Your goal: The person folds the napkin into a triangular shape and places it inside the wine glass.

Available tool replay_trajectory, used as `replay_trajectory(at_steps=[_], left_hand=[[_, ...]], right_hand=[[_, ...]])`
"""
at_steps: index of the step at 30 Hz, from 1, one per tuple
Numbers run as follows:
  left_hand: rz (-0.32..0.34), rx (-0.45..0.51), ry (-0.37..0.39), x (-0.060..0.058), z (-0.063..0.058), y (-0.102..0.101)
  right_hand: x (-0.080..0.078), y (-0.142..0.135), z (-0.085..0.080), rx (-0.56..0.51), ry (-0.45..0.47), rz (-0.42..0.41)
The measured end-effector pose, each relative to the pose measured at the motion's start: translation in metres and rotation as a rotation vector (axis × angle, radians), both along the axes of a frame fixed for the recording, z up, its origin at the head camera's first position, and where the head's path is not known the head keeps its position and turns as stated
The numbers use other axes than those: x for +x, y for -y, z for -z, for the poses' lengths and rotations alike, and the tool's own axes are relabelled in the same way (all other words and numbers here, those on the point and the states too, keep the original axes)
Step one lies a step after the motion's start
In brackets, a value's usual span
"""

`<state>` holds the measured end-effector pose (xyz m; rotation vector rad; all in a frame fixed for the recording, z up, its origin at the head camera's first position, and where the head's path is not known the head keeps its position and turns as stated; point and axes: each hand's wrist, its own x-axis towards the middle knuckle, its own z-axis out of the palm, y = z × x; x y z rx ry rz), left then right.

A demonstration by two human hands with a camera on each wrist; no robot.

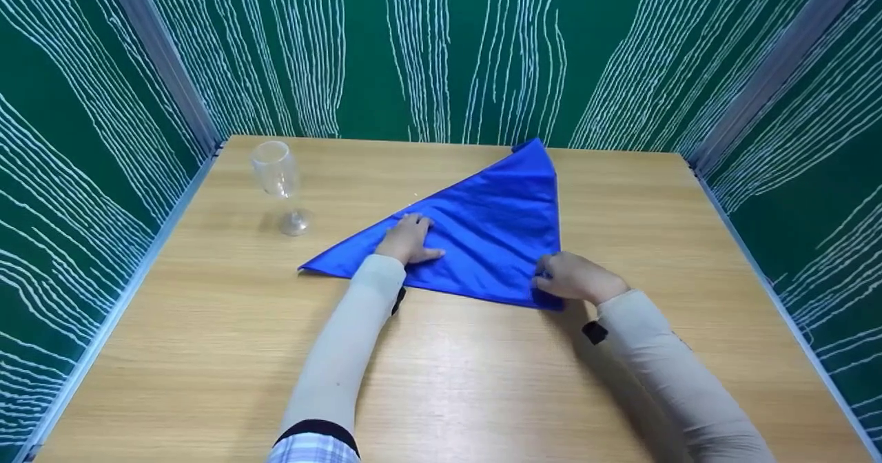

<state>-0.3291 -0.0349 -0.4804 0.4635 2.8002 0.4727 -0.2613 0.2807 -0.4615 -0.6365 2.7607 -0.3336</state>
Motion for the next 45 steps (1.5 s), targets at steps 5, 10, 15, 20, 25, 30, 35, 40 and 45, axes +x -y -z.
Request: replay_trajectory(at_steps=[5,10,15,20,25,30,35,40,45], left_hand=[[0.000,0.000,0.014,0.000,0.003,0.000],[-0.012,0.002,0.013,-0.002,0.004,0.000],[-0.015,0.005,0.020,-0.003,0.005,0.000],[-0.010,0.013,0.030,-0.003,0.004,0.000],[0.000,0.020,0.030,-0.005,0.004,0.002],[0.025,0.032,0.016,-0.007,0.005,0.006],[0.037,0.042,0.027,-0.011,0.005,0.008],[0.050,0.049,0.031,-0.013,0.005,0.010],[0.038,-0.032,-0.022,-0.010,0.006,0.005]], right_hand=[[-0.022,-0.023,0.006,-0.126,-0.029,0.097],[-0.044,-0.036,0.011,-0.191,0.011,0.195],[-0.061,-0.040,0.019,-0.144,0.018,0.163],[-0.064,-0.039,0.024,-0.062,-0.020,0.105],[-0.060,-0.037,0.024,-0.026,-0.030,0.093],[-0.051,-0.034,0.019,0.024,-0.043,0.072],[-0.041,-0.032,0.015,0.050,-0.053,0.066],[-0.033,-0.033,0.014,0.047,-0.120,0.032],[-0.029,-0.033,0.016,0.025,-0.169,0.013]])
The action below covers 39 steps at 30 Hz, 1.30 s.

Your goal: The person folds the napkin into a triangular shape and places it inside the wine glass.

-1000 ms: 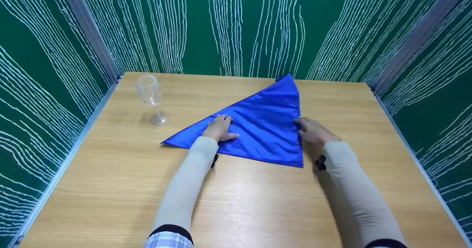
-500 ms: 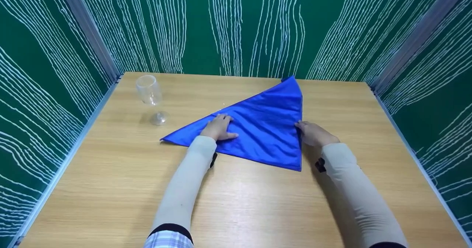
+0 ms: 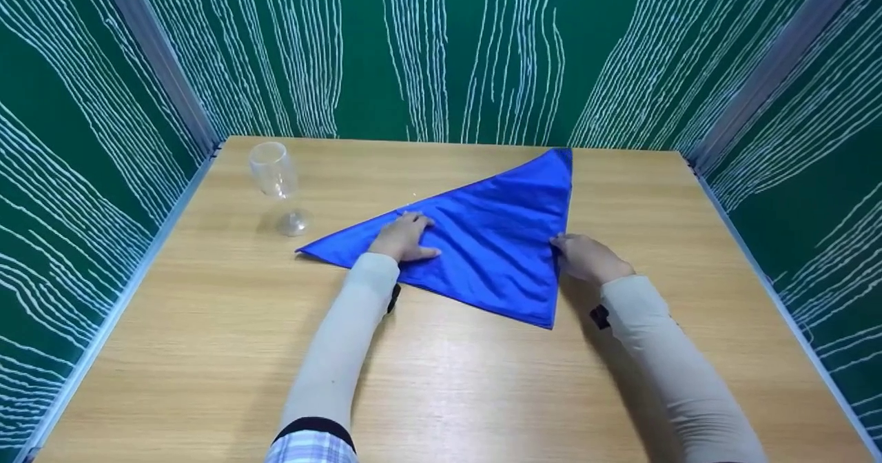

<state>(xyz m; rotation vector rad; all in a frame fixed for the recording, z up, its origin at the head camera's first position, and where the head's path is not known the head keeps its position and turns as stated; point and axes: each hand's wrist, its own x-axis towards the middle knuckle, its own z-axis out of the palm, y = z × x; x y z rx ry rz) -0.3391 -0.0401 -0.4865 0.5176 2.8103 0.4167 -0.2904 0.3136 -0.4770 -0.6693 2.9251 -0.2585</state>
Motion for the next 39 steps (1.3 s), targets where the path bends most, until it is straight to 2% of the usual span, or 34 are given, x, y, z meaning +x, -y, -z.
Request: replay_trajectory(at_steps=[6,11,15,22,31,39], left_hand=[[-0.085,-0.125,-0.085,0.020,-0.006,-0.019],[-0.143,-0.212,-0.014,0.041,-0.013,-0.037],[-0.157,-0.242,0.028,0.049,-0.009,-0.040],[-0.138,-0.213,0.018,0.048,-0.007,-0.037],[-0.130,-0.183,0.067,0.038,-0.006,-0.030],[-0.084,-0.126,0.111,0.029,-0.008,-0.020]], right_hand=[[0.001,0.001,0.001,0.017,-0.048,-0.011],[0.001,0.002,-0.001,0.034,-0.041,-0.009],[0.000,0.004,-0.001,0.044,-0.040,-0.014],[0.002,0.005,-0.001,0.054,-0.044,-0.003],[0.007,0.007,0.001,0.050,-0.083,-0.026],[0.013,0.011,-0.001,0.055,-0.077,-0.007]])
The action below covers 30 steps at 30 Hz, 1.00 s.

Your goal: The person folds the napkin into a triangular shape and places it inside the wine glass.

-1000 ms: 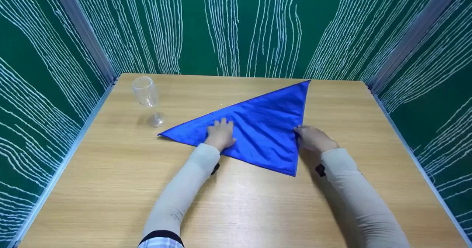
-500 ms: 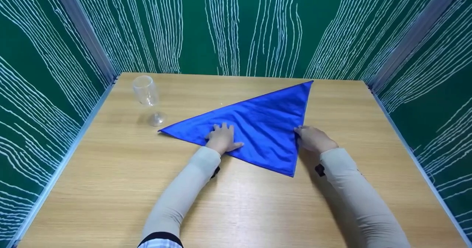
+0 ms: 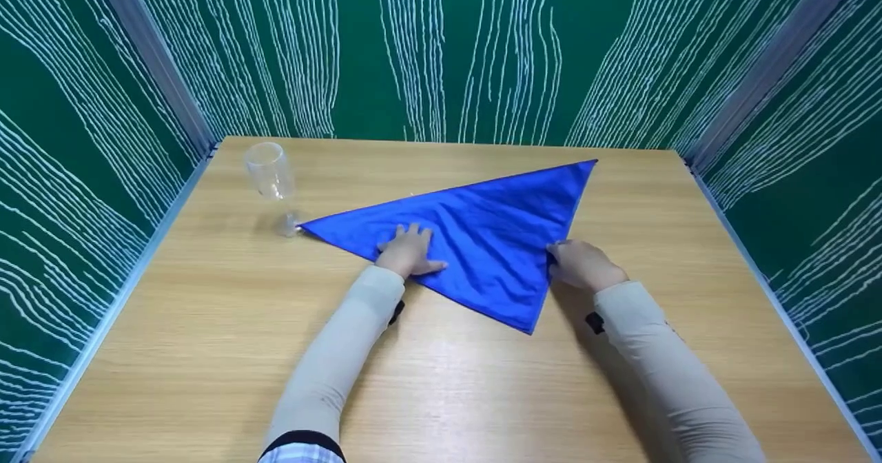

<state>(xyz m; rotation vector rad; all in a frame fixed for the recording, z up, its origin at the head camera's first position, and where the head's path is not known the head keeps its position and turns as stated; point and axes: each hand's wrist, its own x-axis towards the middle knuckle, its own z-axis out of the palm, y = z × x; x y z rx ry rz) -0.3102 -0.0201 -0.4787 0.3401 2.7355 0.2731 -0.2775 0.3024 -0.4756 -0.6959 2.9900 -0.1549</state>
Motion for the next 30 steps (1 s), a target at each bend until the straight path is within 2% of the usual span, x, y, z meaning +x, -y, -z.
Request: replay_trajectory(at_steps=[12,20,30], left_hand=[[0.072,0.073,-0.002,-0.012,-0.003,0.020],[0.087,0.119,-0.018,-0.018,-0.002,0.031],[0.110,0.148,-0.008,-0.025,-0.005,0.040]], right_hand=[[0.010,0.009,-0.003,0.005,-0.021,-0.012],[0.014,0.015,-0.003,0.017,0.023,-0.008],[0.019,0.019,-0.002,-0.028,-0.035,-0.076]])
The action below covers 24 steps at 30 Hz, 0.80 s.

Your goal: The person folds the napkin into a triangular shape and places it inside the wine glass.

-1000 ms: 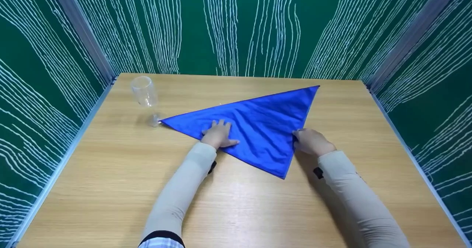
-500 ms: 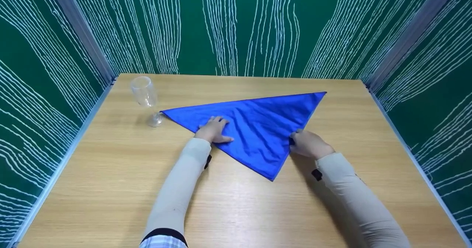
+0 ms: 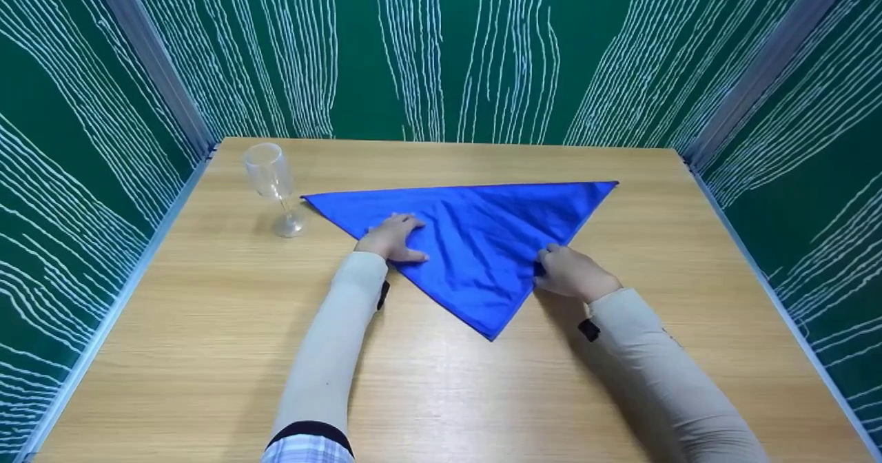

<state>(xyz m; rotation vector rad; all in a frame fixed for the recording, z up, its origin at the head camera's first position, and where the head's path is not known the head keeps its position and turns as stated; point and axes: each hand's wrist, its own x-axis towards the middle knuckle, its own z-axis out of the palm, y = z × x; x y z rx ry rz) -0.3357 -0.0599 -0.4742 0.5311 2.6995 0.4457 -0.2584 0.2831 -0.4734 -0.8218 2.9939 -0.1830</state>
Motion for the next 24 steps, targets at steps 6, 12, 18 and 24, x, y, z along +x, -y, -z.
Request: replay_trajectory(at_steps=[6,12,18,24], left_hand=[[0.010,-0.001,0.000,-0.004,0.001,0.004],[0.026,-0.002,-0.002,-0.008,0.001,0.007],[0.034,0.017,-0.003,-0.009,0.001,0.009],[0.032,0.045,-0.003,-0.010,0.003,0.011]], right_hand=[[0.002,0.003,-0.002,-0.003,0.006,-0.007],[0.004,0.006,0.000,-0.018,-0.001,-0.014],[0.004,0.008,0.001,-0.015,0.002,-0.011],[0.004,0.009,0.001,-0.005,0.020,-0.018]])
